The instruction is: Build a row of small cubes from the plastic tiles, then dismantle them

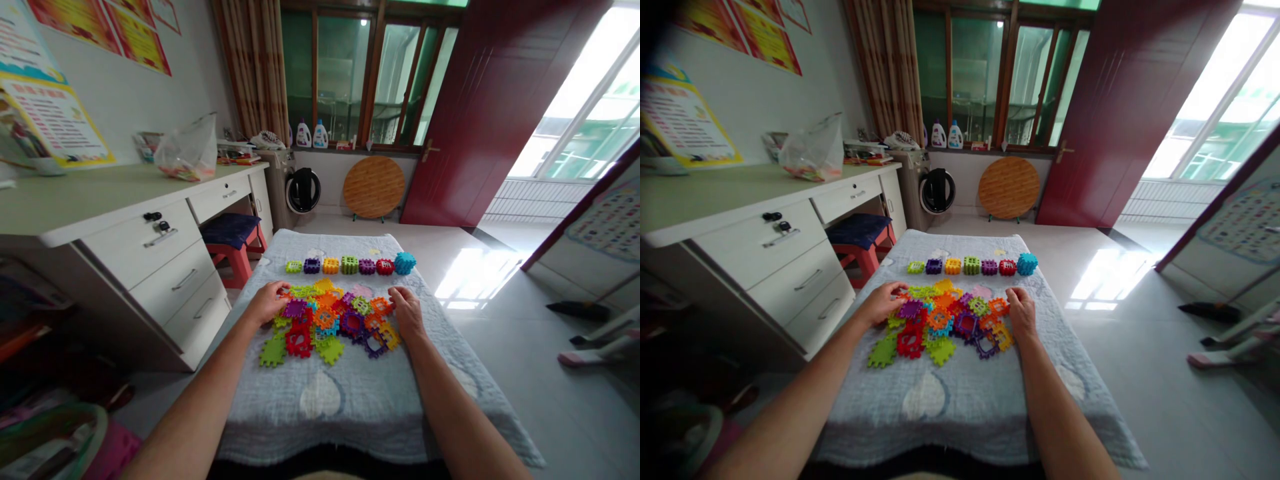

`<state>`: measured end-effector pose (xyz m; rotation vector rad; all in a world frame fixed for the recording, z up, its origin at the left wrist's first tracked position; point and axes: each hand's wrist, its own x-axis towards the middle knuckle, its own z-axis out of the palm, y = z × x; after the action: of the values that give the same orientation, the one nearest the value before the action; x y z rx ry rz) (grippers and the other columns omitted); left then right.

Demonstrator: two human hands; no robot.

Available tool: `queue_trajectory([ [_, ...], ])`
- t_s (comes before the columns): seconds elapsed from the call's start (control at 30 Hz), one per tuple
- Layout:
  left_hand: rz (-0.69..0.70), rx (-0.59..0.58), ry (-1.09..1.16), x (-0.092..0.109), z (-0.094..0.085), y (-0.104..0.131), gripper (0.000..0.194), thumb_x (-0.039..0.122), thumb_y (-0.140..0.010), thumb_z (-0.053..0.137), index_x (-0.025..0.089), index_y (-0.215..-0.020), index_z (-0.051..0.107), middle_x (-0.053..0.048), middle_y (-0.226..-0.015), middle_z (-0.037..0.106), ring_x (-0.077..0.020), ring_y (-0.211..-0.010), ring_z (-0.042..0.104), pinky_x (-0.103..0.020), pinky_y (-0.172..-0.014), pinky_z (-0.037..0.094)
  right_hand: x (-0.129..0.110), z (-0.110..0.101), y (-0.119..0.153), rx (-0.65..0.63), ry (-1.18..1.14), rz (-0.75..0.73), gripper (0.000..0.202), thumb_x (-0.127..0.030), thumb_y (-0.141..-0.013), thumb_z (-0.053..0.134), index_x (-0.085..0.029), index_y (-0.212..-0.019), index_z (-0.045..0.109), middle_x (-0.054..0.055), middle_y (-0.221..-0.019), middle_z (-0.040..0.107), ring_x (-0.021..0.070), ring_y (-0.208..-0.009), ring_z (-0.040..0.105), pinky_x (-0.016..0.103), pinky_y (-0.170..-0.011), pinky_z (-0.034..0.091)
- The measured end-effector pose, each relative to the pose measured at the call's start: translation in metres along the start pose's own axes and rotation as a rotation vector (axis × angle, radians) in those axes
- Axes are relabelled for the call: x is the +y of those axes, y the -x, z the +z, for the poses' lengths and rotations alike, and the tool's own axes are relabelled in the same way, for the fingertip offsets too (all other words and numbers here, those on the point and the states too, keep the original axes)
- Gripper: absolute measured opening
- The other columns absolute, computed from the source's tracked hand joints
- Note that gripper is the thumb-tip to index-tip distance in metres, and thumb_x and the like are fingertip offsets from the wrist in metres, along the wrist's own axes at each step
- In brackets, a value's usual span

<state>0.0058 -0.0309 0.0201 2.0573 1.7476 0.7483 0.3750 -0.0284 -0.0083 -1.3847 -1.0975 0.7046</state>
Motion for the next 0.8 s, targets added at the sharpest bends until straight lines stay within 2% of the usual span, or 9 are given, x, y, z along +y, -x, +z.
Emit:
queue_trajectory([
  [0.13,0.009,0.052,0.114,0.006,-0.013,0.003,0.025,0.025,-0.070,0.054,0.017,-0.092,0.064,-0.003,-0.089,0.070,-0.0190,-0.085,0.065,-0.029,-0.080,0.050,-0.001,0.000,0.001,0.004,0.020,-0.012,0.030,-0.047,-0.070,0.058,-0.019,-0.075,0.065,-0.001,-0.062,0.056,0.0150,-0.059,0.049,0.028,-0.057,0.041],
  [0.2,0.023,0.142,0.121,0.009,-0.022,0.006,0.020,0.025,-0.071,0.053,0.018,-0.087,0.063,-0.002,-0.087,0.069,-0.0178,-0.081,0.065,-0.028,-0.078,0.050,0.000,0.000,0.001,0.002,0.025,-0.012,0.030,-0.048,-0.070,0.058,-0.019,-0.075,0.065,-0.002,-0.062,0.056,0.0148,-0.058,0.049,0.028,-0.057,0.041],
  [0.33,0.072,0.373,-0.062,0.011,-0.035,0.018,0.017,0.022,-0.076,0.049,0.019,-0.086,0.063,-0.005,-0.091,0.065,-0.0184,-0.082,0.062,-0.029,-0.080,0.048,-0.002,0.000,0.002,0.001,0.036,-0.017,0.033,-0.049,-0.070,0.058,-0.018,-0.075,0.066,-0.001,-0.062,0.057,0.0152,-0.059,0.050,0.028,-0.057,0.041],
  [0.4,0.082,0.392,-0.193,0.008,-0.035,0.024,0.018,0.020,-0.077,0.047,0.020,-0.085,0.064,-0.006,-0.089,0.063,-0.0203,-0.085,0.061,-0.030,-0.081,0.047,-0.005,-0.001,0.003,-0.002,0.061,-0.028,0.034,-0.050,-0.070,0.058,-0.017,-0.075,0.066,0.000,-0.063,0.058,0.0159,-0.060,0.051,0.028,-0.058,0.041],
  [0.47,0.084,0.318,-0.252,0.004,-0.034,0.029,0.018,0.020,-0.078,0.048,0.021,-0.084,0.064,-0.006,-0.088,0.063,-0.0212,-0.086,0.061,-0.031,-0.081,0.047,-0.008,-0.001,0.005,-0.005,0.084,-0.043,0.035,-0.050,-0.071,0.058,-0.017,-0.075,0.066,0.001,-0.064,0.059,0.0167,-0.062,0.052,0.029,-0.059,0.041],
  [0.63,0.106,-0.085,-0.115,-0.004,-0.039,0.037,0.021,0.027,-0.074,0.054,0.020,-0.089,0.066,-0.005,-0.094,0.065,-0.0198,-0.085,0.062,-0.029,-0.080,0.048,-0.013,-0.001,0.007,-0.016,0.102,-0.049,0.034,-0.050,-0.071,0.057,-0.017,-0.075,0.066,0.001,-0.064,0.059,0.0170,-0.062,0.052,0.029,-0.060,0.042],
  [0.7,0.096,-0.156,-0.099,-0.004,-0.046,0.039,0.030,0.029,-0.071,0.057,0.019,-0.098,0.066,-0.007,-0.103,0.064,-0.0211,-0.094,0.062,-0.030,-0.088,0.047,-0.013,-0.001,0.007,-0.023,0.109,-0.050,0.033,-0.048,-0.071,0.056,-0.017,-0.075,0.065,0.001,-0.064,0.059,0.0169,-0.062,0.052,0.029,-0.061,0.041],
  [0.8,0.060,-0.200,-0.161,-0.003,-0.056,0.038,0.049,0.033,-0.065,0.062,0.017,-0.112,0.062,-0.010,-0.119,0.060,-0.0248,-0.110,0.057,-0.033,-0.099,0.041,-0.011,-0.001,0.006,-0.029,0.119,-0.061,0.032,-0.047,-0.071,0.056,-0.017,-0.075,0.065,0.001,-0.065,0.058,0.0170,-0.064,0.051,0.029,-0.061,0.041],
])
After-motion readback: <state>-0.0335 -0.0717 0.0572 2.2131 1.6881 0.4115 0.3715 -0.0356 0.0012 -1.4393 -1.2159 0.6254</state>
